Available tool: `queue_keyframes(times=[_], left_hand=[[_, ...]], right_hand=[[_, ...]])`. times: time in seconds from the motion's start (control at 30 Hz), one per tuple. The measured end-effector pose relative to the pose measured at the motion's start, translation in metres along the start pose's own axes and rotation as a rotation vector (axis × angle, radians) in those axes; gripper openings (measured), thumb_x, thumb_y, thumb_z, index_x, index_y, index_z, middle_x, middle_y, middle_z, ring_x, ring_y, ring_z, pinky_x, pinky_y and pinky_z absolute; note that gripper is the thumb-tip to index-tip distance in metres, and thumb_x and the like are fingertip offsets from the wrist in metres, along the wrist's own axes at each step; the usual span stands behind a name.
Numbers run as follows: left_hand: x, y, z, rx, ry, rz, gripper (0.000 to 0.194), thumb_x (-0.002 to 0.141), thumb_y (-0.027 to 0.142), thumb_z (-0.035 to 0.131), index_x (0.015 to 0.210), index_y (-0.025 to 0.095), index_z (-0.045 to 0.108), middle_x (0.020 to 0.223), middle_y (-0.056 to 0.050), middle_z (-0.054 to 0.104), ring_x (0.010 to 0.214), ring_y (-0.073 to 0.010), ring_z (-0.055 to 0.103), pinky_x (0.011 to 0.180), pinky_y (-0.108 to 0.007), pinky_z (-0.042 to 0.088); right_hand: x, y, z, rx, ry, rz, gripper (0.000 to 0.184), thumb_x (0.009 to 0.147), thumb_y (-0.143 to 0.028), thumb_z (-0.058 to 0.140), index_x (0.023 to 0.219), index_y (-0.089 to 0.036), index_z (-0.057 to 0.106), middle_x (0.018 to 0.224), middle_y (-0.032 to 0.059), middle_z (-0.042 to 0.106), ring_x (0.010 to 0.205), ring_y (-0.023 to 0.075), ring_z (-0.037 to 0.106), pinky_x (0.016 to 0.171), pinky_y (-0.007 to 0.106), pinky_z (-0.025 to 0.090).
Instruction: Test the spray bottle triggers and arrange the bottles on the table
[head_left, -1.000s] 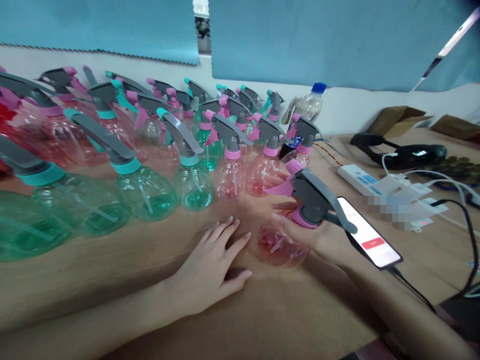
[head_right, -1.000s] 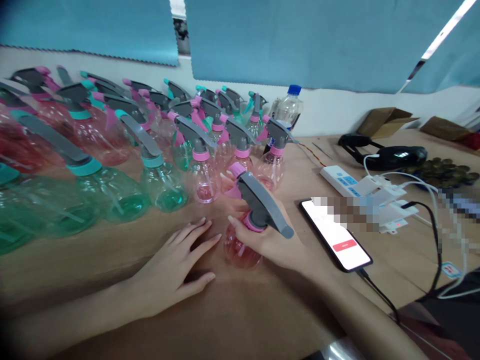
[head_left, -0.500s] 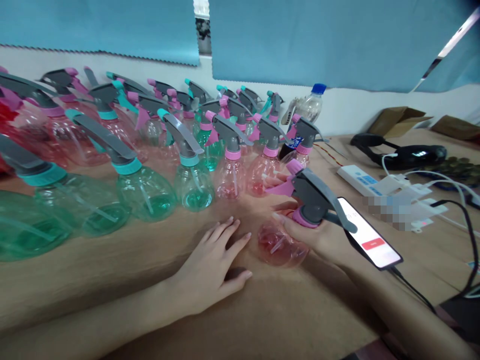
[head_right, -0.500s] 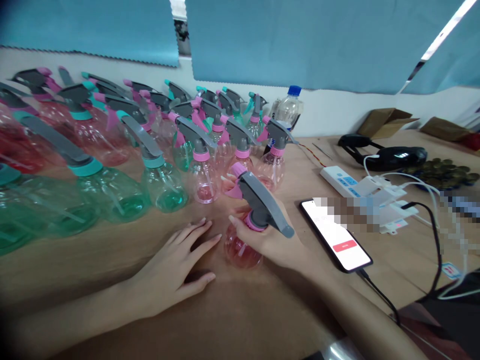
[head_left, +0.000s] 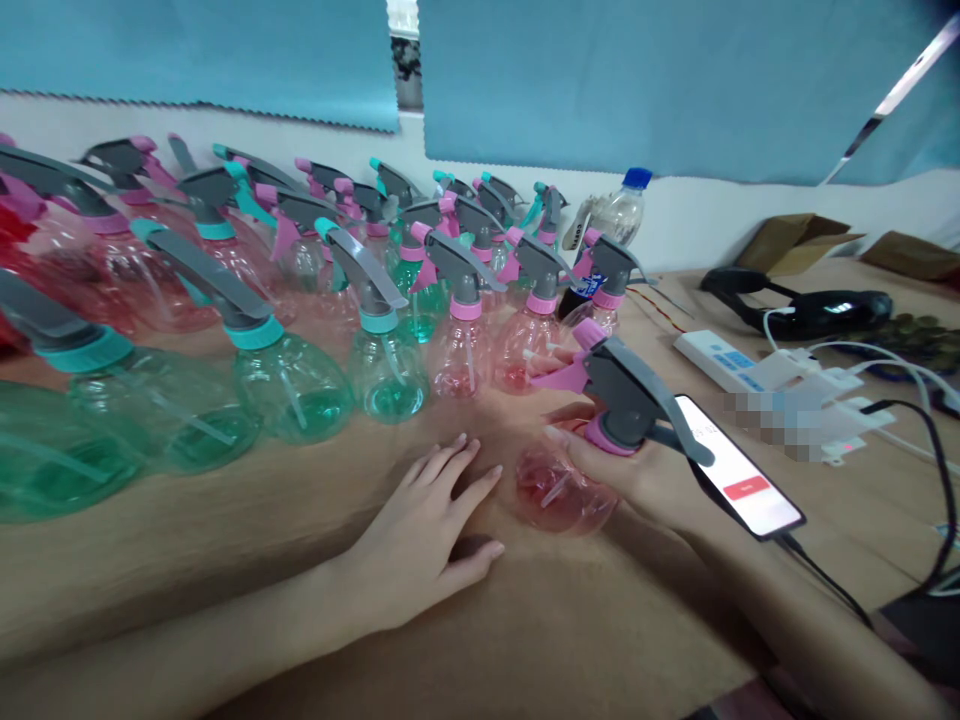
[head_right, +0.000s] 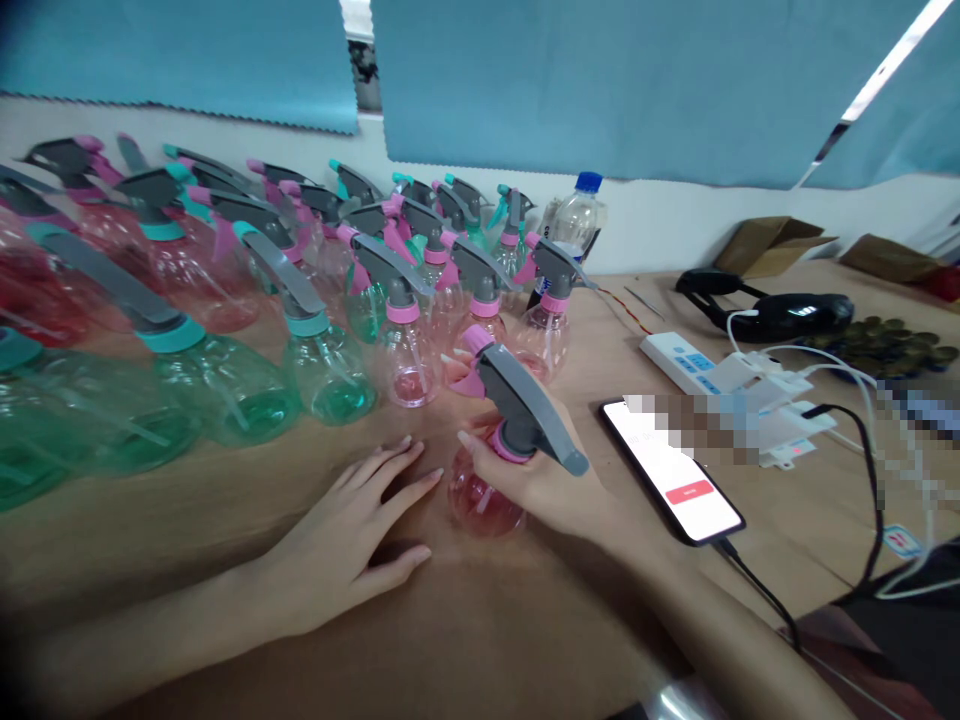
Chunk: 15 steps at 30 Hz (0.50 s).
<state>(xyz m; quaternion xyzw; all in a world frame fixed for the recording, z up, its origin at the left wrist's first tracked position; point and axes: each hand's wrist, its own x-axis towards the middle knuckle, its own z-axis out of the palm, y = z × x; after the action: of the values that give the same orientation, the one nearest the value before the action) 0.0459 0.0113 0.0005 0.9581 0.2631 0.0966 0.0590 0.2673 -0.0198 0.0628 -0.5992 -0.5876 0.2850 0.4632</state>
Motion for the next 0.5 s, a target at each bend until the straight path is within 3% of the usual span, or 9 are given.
queue_keyframes(times=[0.33, 0.5], left_hand=[[-0.001, 0.001, -0.001, -0.018, 0.005, -0.007, 0.058, 0.090, 0.048, 0.051, 0.137, 0.015, 0.044, 0.147, -0.017, 0.034, 0.137, -0.0330, 0.027, 0.106, -0.052, 0.029], [-0.001, 0.001, 0.000, -0.014, 0.003, -0.010, 0.057, 0.090, 0.048, 0.051, 0.137, 0.016, 0.044, 0.147, -0.017, 0.034, 0.136, -0.0329, 0.027, 0.106, -0.052, 0.030]], right_hand=[[0.001, -0.013, 0.000, 0.010, 0.012, -0.043, 0.005, 0.069, -0.025, 0.063, 0.074, -0.024, 0.061, 0.075, 0.0006, 0.071, 0.069, 0.0194, 0.070, 0.071, 0.035, 0.059], [-0.001, -0.005, -0.001, 0.008, 0.017, -0.056, 0.005, 0.071, -0.023, 0.063, 0.075, -0.025, 0.061, 0.073, -0.0005, 0.069, 0.067, 0.0188, 0.069, 0.068, 0.035, 0.058]])
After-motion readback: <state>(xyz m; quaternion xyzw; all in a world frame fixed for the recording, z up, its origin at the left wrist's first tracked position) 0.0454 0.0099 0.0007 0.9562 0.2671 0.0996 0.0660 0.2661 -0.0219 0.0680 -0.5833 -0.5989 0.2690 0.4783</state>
